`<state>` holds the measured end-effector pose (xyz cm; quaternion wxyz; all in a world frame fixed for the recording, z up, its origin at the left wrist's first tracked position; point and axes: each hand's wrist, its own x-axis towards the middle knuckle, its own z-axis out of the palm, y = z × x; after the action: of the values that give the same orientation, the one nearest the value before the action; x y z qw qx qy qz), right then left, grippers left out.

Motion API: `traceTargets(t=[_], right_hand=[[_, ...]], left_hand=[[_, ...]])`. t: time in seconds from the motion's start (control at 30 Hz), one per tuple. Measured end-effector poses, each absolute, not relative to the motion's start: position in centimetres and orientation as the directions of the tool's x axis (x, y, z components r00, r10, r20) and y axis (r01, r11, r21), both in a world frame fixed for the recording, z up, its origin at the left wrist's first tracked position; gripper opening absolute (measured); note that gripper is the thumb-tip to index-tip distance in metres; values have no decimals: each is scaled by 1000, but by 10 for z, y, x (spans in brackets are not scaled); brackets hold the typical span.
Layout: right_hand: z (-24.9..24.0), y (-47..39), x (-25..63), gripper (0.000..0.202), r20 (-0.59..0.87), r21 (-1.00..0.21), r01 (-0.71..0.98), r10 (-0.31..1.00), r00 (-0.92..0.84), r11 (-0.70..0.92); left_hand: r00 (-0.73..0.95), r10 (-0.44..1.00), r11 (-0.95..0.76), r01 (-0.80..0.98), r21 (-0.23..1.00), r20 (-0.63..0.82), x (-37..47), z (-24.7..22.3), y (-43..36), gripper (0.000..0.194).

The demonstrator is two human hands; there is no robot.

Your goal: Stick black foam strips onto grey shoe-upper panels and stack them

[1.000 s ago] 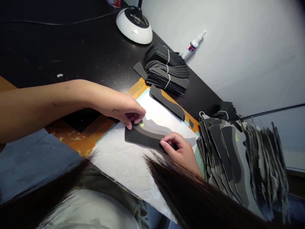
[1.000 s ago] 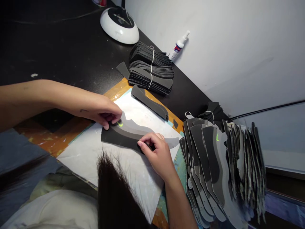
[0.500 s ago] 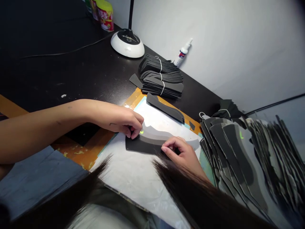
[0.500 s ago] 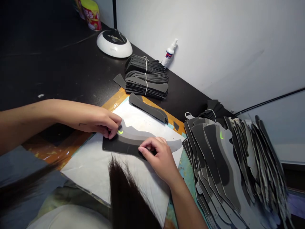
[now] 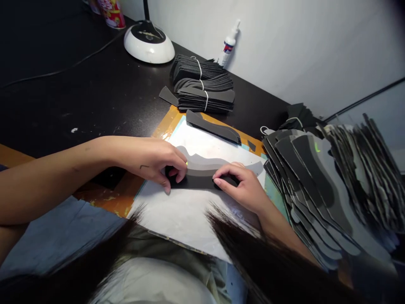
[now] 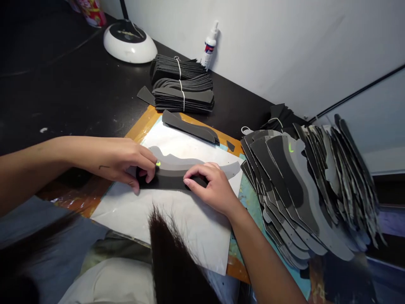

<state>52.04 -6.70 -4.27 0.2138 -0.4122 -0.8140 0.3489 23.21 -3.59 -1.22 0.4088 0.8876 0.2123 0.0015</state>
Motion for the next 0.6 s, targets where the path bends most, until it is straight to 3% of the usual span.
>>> traceTargets(t=[0.17,0.6], right_hand=[[-44,-66,520,6,76,-736,521,817,-571,432],[-43,-67,518,7,77,-746,526,838,-540,408]], left_hand=[[903,391,-530,379,758,-178,236,-14,-34,1],[916,343,-591,384,710,-209,237,-14,-34,14]])
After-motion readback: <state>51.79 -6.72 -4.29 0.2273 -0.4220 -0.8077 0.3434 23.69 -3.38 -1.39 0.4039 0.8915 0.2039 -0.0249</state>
